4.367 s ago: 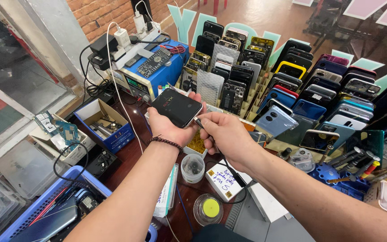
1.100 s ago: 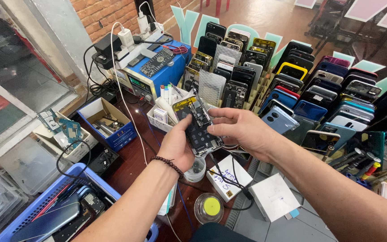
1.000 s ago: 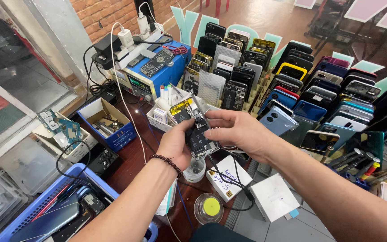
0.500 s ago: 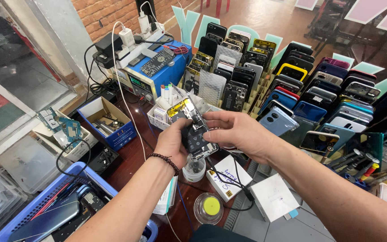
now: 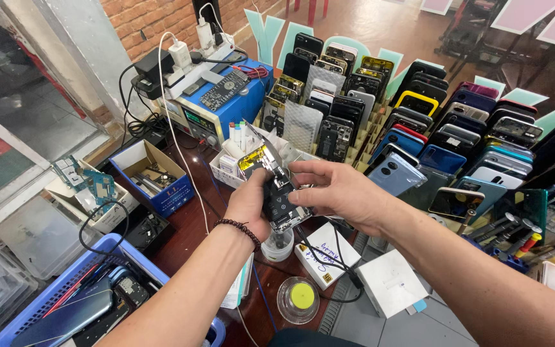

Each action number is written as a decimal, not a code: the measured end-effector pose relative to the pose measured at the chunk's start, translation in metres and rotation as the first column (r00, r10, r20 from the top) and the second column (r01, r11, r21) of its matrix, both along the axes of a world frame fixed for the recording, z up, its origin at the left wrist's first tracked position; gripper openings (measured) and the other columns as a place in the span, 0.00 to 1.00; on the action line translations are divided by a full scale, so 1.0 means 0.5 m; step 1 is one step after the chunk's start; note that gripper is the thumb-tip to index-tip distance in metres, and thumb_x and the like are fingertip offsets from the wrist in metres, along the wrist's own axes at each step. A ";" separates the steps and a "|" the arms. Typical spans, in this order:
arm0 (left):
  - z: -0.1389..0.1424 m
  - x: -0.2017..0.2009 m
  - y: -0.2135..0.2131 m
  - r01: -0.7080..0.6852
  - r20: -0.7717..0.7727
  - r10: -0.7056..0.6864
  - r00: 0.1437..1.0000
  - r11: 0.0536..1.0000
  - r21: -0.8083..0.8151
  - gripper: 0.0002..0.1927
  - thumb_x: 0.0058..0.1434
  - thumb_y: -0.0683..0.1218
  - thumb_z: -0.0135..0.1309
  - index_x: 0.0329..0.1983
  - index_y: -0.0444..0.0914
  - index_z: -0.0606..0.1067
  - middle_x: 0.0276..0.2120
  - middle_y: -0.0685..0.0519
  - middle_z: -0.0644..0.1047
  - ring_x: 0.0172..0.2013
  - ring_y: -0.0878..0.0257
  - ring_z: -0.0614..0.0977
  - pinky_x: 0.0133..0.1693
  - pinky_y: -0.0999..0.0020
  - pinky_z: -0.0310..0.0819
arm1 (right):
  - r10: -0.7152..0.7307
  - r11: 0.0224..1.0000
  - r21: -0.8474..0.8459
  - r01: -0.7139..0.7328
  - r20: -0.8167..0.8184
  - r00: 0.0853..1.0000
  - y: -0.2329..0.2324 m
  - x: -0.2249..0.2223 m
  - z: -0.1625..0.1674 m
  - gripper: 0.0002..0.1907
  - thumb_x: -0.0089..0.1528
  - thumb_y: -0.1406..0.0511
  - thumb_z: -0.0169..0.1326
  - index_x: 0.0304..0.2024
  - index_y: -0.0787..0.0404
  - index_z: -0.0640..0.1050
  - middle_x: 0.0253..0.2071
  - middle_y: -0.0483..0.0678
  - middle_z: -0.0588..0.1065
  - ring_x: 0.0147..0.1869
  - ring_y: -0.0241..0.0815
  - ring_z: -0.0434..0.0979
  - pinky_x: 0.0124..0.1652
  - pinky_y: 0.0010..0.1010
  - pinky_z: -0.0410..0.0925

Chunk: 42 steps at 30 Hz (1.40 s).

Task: The person retrieves a box of replacement parts from a shelf, opens it, and removes a battery. They then open a disassembled smartphone, remove the old battery, and install the new one. Finally, they reconnect the screen and test the device by plugging in a charger.

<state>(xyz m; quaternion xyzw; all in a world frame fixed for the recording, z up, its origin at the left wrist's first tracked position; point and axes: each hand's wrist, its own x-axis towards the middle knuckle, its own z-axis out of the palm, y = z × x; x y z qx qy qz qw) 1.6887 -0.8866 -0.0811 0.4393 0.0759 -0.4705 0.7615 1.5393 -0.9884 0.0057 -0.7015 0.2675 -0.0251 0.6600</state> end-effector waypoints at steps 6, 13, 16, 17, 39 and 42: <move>-0.010 0.017 0.003 0.049 0.043 -0.047 0.998 0.998 -0.042 0.12 0.59 0.44 0.56 0.45 0.35 0.75 0.35 0.49 0.80 0.35 0.57 0.83 0.40 0.58 0.80 | -0.001 1.000 -0.005 0.001 0.001 1.000 -0.003 0.001 0.004 0.38 0.51 0.65 0.64 0.66 0.56 0.72 0.60 0.44 0.76 0.45 0.31 0.75 0.38 0.22 0.68; -0.023 0.046 0.000 0.091 -0.020 -0.094 0.995 0.990 -0.103 0.12 0.59 0.41 0.54 0.46 0.33 0.74 0.36 0.47 0.81 0.36 0.54 0.84 0.42 0.56 0.82 | 0.019 1.000 0.010 -0.019 -0.017 1.000 -0.003 0.013 -0.004 0.38 0.52 0.64 0.64 0.66 0.55 0.71 0.61 0.44 0.75 0.49 0.31 0.78 0.42 0.24 0.72; -0.025 0.054 0.013 0.070 -0.031 -0.074 0.997 0.990 -0.125 0.12 0.60 0.41 0.53 0.47 0.33 0.74 0.36 0.47 0.81 0.36 0.55 0.84 0.42 0.56 0.82 | 0.041 0.999 0.034 -0.040 -0.026 0.999 -0.001 0.029 0.001 0.37 0.53 0.64 0.64 0.65 0.57 0.72 0.57 0.44 0.78 0.48 0.31 0.78 0.42 0.24 0.71; -0.026 0.056 0.020 0.065 -0.038 -0.070 0.997 0.990 -0.128 0.13 0.59 0.41 0.53 0.47 0.33 0.74 0.36 0.47 0.81 0.35 0.55 0.84 0.41 0.56 0.82 | 0.053 0.997 0.049 -0.051 -0.030 0.998 0.001 0.034 0.001 0.36 0.53 0.64 0.63 0.65 0.58 0.73 0.56 0.44 0.78 0.48 0.32 0.78 0.42 0.25 0.71; -0.052 0.107 0.136 -0.098 0.007 0.099 0.995 0.991 -0.093 0.10 0.57 0.37 0.56 0.41 0.30 0.76 0.33 0.46 0.80 0.31 0.53 0.84 0.36 0.54 0.83 | 0.148 0.989 0.029 -0.147 -0.067 0.987 0.108 0.116 -0.005 0.36 0.55 0.65 0.62 0.67 0.60 0.71 0.51 0.46 0.80 0.45 0.31 0.79 0.42 0.24 0.72; -0.051 0.102 0.142 -0.088 -0.010 0.088 0.996 0.991 -0.100 0.10 0.57 0.38 0.56 0.42 0.30 0.76 0.33 0.46 0.81 0.32 0.53 0.84 0.37 0.54 0.83 | 0.136 0.990 0.047 -0.134 -0.067 0.988 0.111 0.115 -0.007 0.36 0.55 0.65 0.62 0.67 0.60 0.71 0.51 0.46 0.80 0.45 0.31 0.79 0.42 0.24 0.72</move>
